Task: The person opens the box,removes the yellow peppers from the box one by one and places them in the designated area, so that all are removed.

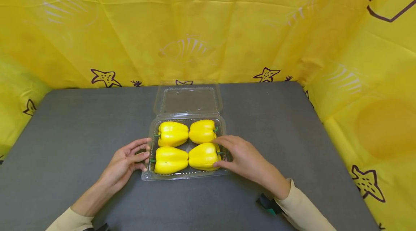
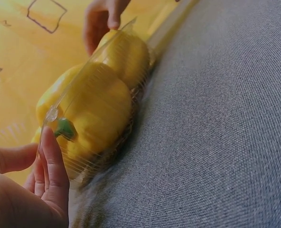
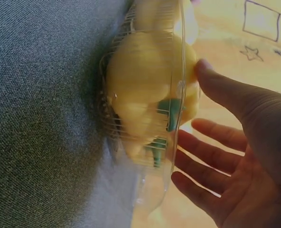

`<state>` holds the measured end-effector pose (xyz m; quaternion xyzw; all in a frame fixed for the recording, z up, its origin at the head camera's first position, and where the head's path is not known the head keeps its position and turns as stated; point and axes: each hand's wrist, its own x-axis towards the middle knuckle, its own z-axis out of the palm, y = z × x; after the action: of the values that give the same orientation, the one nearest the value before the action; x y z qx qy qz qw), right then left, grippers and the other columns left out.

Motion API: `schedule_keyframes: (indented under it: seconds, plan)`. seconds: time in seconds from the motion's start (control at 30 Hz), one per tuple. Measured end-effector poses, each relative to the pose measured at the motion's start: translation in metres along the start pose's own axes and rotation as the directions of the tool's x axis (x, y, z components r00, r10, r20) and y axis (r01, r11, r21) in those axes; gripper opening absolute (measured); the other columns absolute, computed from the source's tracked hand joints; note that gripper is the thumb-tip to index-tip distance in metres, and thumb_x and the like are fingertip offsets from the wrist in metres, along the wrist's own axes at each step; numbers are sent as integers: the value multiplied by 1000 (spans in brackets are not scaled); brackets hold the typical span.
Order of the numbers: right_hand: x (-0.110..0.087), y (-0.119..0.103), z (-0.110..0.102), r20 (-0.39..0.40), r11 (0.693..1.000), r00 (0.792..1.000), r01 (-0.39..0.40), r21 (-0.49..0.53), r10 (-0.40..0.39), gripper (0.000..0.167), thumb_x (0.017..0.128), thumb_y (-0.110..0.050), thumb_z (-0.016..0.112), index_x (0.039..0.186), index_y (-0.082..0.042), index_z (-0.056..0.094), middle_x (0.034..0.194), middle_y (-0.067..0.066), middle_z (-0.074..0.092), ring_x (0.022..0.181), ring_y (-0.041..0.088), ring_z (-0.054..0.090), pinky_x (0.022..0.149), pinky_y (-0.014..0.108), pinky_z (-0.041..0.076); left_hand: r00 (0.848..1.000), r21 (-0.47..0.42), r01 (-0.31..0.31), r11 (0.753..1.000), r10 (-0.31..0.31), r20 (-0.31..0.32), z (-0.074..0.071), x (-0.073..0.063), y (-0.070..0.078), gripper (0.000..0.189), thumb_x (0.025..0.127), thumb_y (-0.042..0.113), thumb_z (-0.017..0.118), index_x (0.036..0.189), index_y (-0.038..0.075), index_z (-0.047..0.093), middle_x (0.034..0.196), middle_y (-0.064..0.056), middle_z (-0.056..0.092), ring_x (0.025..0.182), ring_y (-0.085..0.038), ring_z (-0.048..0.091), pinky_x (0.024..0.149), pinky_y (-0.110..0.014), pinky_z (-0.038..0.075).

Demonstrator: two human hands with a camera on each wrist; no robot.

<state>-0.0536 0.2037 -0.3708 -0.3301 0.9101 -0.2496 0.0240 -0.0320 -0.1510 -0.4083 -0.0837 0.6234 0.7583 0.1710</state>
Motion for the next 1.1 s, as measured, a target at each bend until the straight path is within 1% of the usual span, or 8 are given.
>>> schedule_keyframes:
  seconds: [0.1, 0.23, 0.4, 0.57, 0.67, 0.83, 1.1]
  plan:
    - [0, 1, 1, 7, 1000, 1000, 19, -23, -19, 67, 71, -40, 87, 126, -9, 64, 125, 2, 64, 116, 21, 59, 98, 42, 49, 1000, -1, -4, 1000, 4, 1, 0, 0, 0, 51, 91, -2, 63, 137, -7, 43, 102, -5, 58, 75, -14, 59, 58, -27, 56]
    - [0, 2, 3, 11, 999, 999, 31, -37, -31, 68, 71, -41, 87, 127, -9, 63, 125, 3, 64, 117, 23, 58, 99, 43, 48, 1000, -10, -7, 1000, 7, 4, 0, 0, 0, 51, 91, -2, 63, 137, -7, 43, 102, -5, 59, 75, -13, 59, 58, -26, 56]
    - [1, 2, 5, -5, 997, 999, 49, -59, -49, 67, 71, -39, 87, 125, -8, 64, 124, 4, 65, 116, 24, 58, 99, 44, 48, 1000, -16, -1, 1000, 1, 4, 0, 0, 0, 52, 91, -2, 63, 138, -7, 43, 102, -5, 59, 76, -13, 59, 58, -26, 56]
    - [3, 0, 5, -28, 992, 998, 44, -118, -48, 66, 67, -41, 87, 121, -10, 65, 117, 1, 67, 111, 23, 60, 95, 44, 51, 1000, -9, -4, 1000, 4, 6, 0, 1, 0, 52, 91, -2, 63, 138, -7, 42, 102, -4, 59, 76, -13, 59, 59, -26, 56]
    - [3, 1, 7, -41, 990, 998, 49, -131, -55, 66, 66, -42, 86, 119, -10, 66, 115, 1, 67, 110, 22, 60, 94, 43, 51, 1000, -3, 1, 1000, -1, -2, 1, 1, 0, 51, 91, -2, 63, 138, -6, 43, 101, -4, 59, 75, -13, 59, 59, -27, 56]
    - [3, 4, 10, -65, 988, 994, 80, -132, -89, 66, 65, -43, 86, 119, -10, 66, 116, -1, 68, 110, 22, 60, 93, 41, 52, 1000, 5, 18, 1000, -17, -16, 1, 1, 0, 51, 91, -2, 63, 138, -6, 43, 102, -4, 59, 75, -13, 58, 59, -26, 56]
    - [3, 7, 12, -86, 976, 982, 152, -156, -167, 66, 66, -43, 84, 120, -9, 66, 118, 2, 67, 111, 24, 61, 92, 43, 53, 1000, 6, 17, 1000, -17, -21, 2, 2, 1, 52, 91, -3, 63, 138, -5, 43, 103, -5, 59, 75, -13, 58, 58, -26, 55]
